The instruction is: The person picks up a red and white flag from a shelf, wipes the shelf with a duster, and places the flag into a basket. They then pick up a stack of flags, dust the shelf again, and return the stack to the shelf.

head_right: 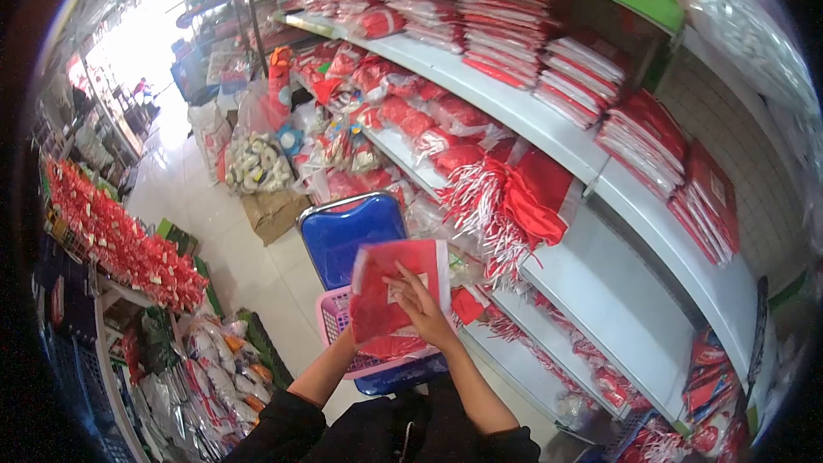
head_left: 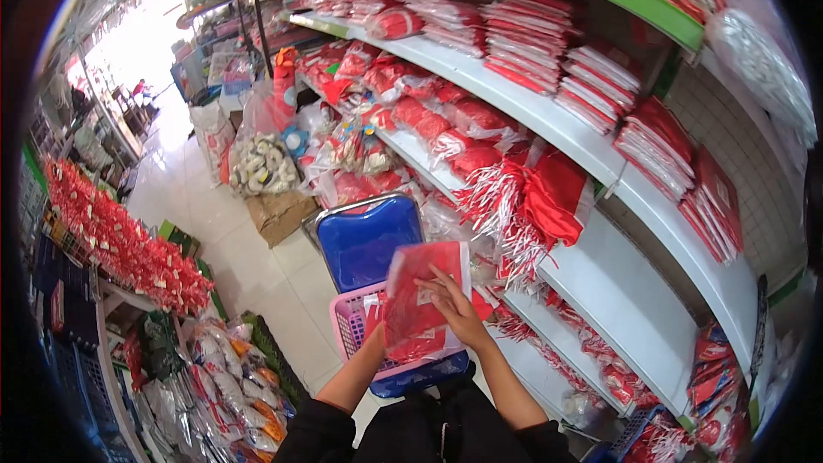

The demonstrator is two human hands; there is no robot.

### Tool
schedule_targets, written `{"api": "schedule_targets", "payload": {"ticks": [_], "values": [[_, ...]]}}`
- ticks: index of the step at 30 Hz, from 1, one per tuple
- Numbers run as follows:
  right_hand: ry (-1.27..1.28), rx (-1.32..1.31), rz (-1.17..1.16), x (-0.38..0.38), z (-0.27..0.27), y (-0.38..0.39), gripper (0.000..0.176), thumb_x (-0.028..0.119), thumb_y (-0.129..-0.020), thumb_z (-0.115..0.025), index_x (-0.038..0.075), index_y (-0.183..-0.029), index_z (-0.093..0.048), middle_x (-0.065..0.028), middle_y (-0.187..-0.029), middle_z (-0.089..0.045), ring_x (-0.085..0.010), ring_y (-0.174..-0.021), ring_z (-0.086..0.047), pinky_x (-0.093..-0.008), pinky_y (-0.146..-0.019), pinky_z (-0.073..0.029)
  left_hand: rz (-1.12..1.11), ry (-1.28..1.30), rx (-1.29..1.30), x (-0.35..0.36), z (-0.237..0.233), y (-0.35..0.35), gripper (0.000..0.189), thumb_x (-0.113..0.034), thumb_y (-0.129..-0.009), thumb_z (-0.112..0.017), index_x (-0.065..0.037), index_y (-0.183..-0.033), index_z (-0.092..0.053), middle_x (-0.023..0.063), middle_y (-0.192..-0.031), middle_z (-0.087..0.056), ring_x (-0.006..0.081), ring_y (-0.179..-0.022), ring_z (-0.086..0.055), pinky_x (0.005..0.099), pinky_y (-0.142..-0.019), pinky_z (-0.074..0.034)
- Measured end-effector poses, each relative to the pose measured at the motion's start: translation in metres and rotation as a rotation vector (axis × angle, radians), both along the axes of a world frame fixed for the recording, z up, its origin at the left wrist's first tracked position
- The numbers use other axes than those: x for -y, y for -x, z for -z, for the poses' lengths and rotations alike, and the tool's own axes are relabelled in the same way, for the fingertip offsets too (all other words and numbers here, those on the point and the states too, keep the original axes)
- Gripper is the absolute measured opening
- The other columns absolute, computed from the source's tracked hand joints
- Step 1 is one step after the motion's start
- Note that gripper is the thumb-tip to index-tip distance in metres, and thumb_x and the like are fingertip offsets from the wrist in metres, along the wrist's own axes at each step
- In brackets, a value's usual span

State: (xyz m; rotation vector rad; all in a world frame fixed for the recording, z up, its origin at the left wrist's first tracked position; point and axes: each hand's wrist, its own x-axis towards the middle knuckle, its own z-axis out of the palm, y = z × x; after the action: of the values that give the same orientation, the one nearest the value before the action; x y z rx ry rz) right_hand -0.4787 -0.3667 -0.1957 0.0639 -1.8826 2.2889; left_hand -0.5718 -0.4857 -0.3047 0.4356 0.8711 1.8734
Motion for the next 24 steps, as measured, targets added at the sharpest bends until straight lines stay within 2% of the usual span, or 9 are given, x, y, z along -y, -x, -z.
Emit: {"api": "schedule_targets", "payload": {"ticks": [1,4,8,11,14,15,18,19,24], "values": [[-0.082,-0.015,0.055,-0.008,0.0,-0.003,0.043,0.011,-0.089,-0.054,0.004,-0.13,-0.043,-0.0123,-0.124,-0.051,-0.02,-0.118,-0.045,-0.0325,-0.099,-0.033,0.046,-0.016,0.003,-0.003,-0.009,-0.002,0.069,-0.058,-0.091,-0.029,-0.005,-0.136,-0.032,0.0147,-0.134,-0.041,0.0264,-0.121,-0.043,0.04,-0.102,-0.034],[-0.564,-0.128,0.449,-0.035,-0.01,-0.026,0.042,0.009,-0.084,-0.059,0.002,-0.123,-0.048,-0.0124,-0.121,-0.052,-0.0209,-0.116,-0.046,-0.0331,-0.099,-0.033,0.143,-0.03,0.02,-0.013,-0.028,-0.01,0.068,-0.057,-0.091,-0.03,-0.005,-0.135,-0.033,0.0147,-0.133,-0.042,0.0264,-0.12,-0.044,0.0403,-0.102,-0.035],[-0.817,-0.129,1.02,-0.089,-0.006,-0.074,0.038,0.013,-0.083,-0.061,0.002,-0.118,-0.051,-0.0121,-0.115,-0.054,-0.0236,-0.11,-0.049,-0.0337,-0.094,-0.037,0.246,-0.044,0.041,-0.034,-0.052,-0.018,0.066,-0.055,-0.092,-0.031,-0.005,-0.134,-0.034,0.0148,-0.132,-0.044,0.0264,-0.119,-0.045,0.0408,-0.101,-0.036],[-0.001,0.176,0.874,-0.129,-0.017,-0.118,0.039,0.016,-0.087,-0.058,0.003,-0.122,-0.048,-0.0121,-0.121,-0.052,-0.0234,-0.114,-0.047,-0.0338,-0.097,-0.035,0.315,-0.049,0.053,-0.06,-0.071,-0.027,0.065,-0.054,-0.092,-0.031,-0.004,-0.134,-0.035,0.0148,-0.13,-0.045,0.0264,-0.118,-0.046,0.0411,-0.1,-0.036],[0.613,0.18,0.525,-0.16,-0.016,-0.165,0.045,0.02,-0.089,-0.055,0.001,-0.129,-0.042,-0.0103,-0.125,-0.05,-0.0192,-0.114,-0.048,-0.0312,-0.096,-0.037,0.392,-0.054,0.066,-0.095,-0.091,-0.044,0.064,-0.053,-0.092,-0.032,-0.004,-0.133,-0.036,0.0149,-0.129,-0.046,0.0263,-0.117,-0.047,0.0414,-0.1,-0.037],[0.621,0.215,0.563,-0.162,-0.023,-0.183,0.052,0.016,-0.087,-0.059,0.0,-0.132,-0.039,-0.0104,-0.125,-0.05,-0.0174,-0.112,-0.049,-0.0293,-0.094,-0.039,0.415,-0.057,0.069,-0.108,-0.099,-0.051,0.064,-0.053,-0.092,-0.032,-0.004,-0.133,-0.036,0.0149,-0.129,-0.047,0.0263,-0.117,-0.048,0.0415,-0.1,-0.037],[0.356,0.094,0.786,-0.166,-0.041,-0.231,0.052,0.012,-0.085,-0.059,0.0,-0.131,-0.039,-0.0103,-0.122,-0.053,-0.0174,-0.109,-0.052,-0.0287,-0.091,-0.041,0.485,-0.06,0.091,-0.144,-0.119,-0.077,0.063,-0.052,-0.092,-0.033,-0.004,-0.132,-0.037,0.015,-0.128,-0.048,0.0263,-0.116,-0.048,0.0419,-0.099,-0.038],[0.37,0.038,0.821,-0.17,-0.052,-0.249,0.051,0.007,-0.084,-0.059,0.0,-0.13,-0.04,-0.0102,-0.119,-0.055,-0.0169,-0.105,-0.054,-0.0279,-0.089,-0.042,0.507,-0.059,0.094,-0.157,-0.126,-0.086,0.062,-0.052,-0.093,-0.033,-0.003,-0.132,-0.037,0.015,-0.127,-0.048,0.0263,-0.116,-0.049,0.042,-0.099,-0.038],[0.32,-0.119,1.019,-0.206,-0.073,-0.354,0.048,0.002,-0.083,-0.057,0.001,-0.128,-0.041,-0.009,-0.117,-0.056,-0.0161,-0.102,-0.056,-0.0278,-0.086,-0.044,0.591,-0.061,0.151,-0.224,-0.155,-0.146,0.061,-0.05,-0.093,-0.034,-0.003,-0.131,-0.038,0.0151,-0.126,-0.05,0.0263,-0.114,-0.05,0.0425,-0.098,-0.039]]}}
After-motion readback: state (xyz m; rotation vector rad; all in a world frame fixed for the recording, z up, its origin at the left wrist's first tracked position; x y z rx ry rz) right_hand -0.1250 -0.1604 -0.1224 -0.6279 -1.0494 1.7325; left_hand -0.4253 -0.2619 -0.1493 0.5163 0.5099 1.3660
